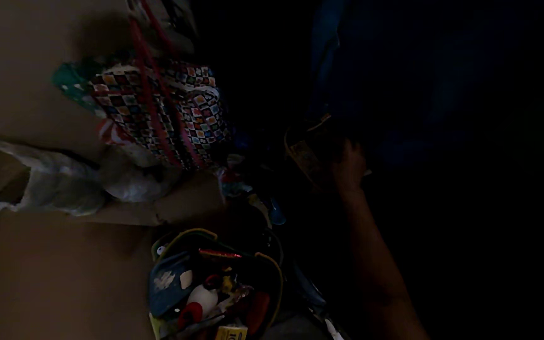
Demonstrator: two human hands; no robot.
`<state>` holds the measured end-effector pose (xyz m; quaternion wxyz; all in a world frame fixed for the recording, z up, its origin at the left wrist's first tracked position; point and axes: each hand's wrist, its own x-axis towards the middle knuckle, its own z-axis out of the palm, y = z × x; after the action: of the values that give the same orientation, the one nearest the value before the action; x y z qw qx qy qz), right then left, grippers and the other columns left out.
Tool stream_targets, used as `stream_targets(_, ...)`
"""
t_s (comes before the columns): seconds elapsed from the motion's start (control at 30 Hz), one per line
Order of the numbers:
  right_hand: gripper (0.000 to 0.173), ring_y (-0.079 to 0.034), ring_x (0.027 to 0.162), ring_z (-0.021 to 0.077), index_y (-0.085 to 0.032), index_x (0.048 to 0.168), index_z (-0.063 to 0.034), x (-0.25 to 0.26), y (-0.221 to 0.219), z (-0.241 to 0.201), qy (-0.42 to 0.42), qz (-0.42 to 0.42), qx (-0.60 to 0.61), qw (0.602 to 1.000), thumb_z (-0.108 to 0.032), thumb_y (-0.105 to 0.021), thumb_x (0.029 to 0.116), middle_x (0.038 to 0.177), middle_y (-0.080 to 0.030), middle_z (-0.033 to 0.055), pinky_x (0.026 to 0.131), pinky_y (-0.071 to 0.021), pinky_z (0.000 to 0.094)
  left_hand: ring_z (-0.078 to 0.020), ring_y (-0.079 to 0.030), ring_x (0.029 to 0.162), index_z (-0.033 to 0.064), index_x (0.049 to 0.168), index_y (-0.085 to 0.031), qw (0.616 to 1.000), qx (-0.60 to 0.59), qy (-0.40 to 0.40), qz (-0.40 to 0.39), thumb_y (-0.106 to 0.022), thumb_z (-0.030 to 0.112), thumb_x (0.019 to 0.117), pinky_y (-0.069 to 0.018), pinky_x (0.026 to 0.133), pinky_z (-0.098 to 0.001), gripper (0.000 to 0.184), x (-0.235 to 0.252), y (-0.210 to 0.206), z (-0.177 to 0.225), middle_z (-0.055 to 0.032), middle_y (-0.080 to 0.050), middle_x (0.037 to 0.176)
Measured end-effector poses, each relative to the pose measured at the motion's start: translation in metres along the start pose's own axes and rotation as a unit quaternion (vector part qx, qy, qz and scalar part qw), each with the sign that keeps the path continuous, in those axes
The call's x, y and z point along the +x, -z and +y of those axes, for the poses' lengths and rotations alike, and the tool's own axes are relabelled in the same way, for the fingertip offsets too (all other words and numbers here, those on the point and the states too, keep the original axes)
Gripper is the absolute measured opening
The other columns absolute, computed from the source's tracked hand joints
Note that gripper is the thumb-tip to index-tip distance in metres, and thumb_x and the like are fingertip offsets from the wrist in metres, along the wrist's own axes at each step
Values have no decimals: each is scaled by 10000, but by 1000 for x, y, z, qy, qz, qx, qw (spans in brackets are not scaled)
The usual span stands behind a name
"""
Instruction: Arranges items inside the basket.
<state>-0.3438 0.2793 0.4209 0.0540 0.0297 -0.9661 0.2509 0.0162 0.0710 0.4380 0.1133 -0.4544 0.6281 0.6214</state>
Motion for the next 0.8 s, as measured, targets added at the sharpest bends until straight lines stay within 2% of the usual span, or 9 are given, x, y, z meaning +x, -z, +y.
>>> stream_targets(0.07, 453, -593, 1226, 490, -514, 1443, 19, 13, 9, 6, -66, -65, -6, 996, -174, -588, 1039, 1378, -562, 315, 996, -476, 635, -101, -582, 975, -175, 1279, -512, 999, 31, 0, -29, -466, 28, 1059, -478, 884, -212, 303, -10, -6, 36, -209, -611, 1159)
stream_targets(0.13, 475, -608, 1221, 438, -507, 1444, 18, 24, 6, 19, -69, -119, 57, 989, -185, -622, 1030, 1328, -609, 290, 1028, -471, 598, -122, -601, 1061, -153, 1321, -533, 995, 44, 83, -35, -490, 3, 1049, -461, 974, -229, 316, -10, -15, 72, -217, -632, 1241)
stream_targets(0.23, 447, -635, 1176, 371, -498, 1449, 4, 35, -6, 35, -83, -157, 140, 974, -181, -580, 1051, 1328, -606, 264, 998, -518, 537, -56, -600, 914, -92, 1228, -573, 1000, -11, -1, 4, -532, 61, 1041, -505, 827, -204, 244, 13, -1, -13, -111, -642, 1072)
stream_targets(0.3, 436, -645, 1144, 359, -484, 1457, -3, 34, -6, 35, -91, -171, 159, 968, -173, -558, 1062, 1335, -596, 260, 967, -535, 523, -22, -596, 840, -39, 1212, -576, 999, -30, 9, 23, -534, 99, 1045, -523, 750, -206, 221, 18, 9, -41, -38, -629, 1013)
stream_targets(0.4, 431, -658, 1086, 377, -467, 1454, 33, 18, 3, 25, -70, -159, 175, 969, -125, -543, 1061, 1328, -586, 291, 926, -546, 518, -14, -582, 857, -76, 1220, -567, 999, -24, 27, 28, -529, 66, 1043, -513, 794, -199, 231, 16, 13, -35, -56, -622, 1025)
stream_targets(0.53, 472, -632, 1169, 381, -434, 1474, 59, -9, 15, 23, -23, -126, 184, 975, -106, -553, 1048, 1349, -570, 307, 988, -527, 507, -5, -598, 903, -136, 1155, -558, 995, -88, -40, 22, -542, -18, 991, -511, 857, -195, 203, 18, 17, -48, -67, -640, 991)
stream_targets(0.6, 457, -640, 1142, 393, -433, 1459, 75, -21, 23, 20, 2, -121, 162, 979, -83, -548, 1047, 1317, -584, 318, 973, -526, 517, -2, -592, 871, -93, 1128, -568, 992, -118, -27, 47, -554, -70, 967, -515, 848, -207, 164, 20, 15, -45, -24, -634, 951)
stream_targets(0.7, 399, -683, 997, 360, -483, 1383, 89, -46, 34, 15, 55, -111, 161, 979, -48, -579, 1021, 1198, -629, 296, 863, -575, 493, 37, -682, 851, 63, 1026, -596, 955, -201, -177, 129, -684, -81, 859, -586, 790, -189, 237, 44, 11, -96, 64, -725, 910)
stream_targets(0.8, 393, -684, 936, 351, -518, 1345, 99, -76, 39, 11, 88, -110, 180, 973, -37, -619, 990, 1171, -638, 292, 823, -581, 505, -12, -608, 821, -40, 1112, -591, 989, -113, -53, 85, -577, 30, 962, -542, 782, -232, 166, 45, 32, -93, 8, -636, 919)
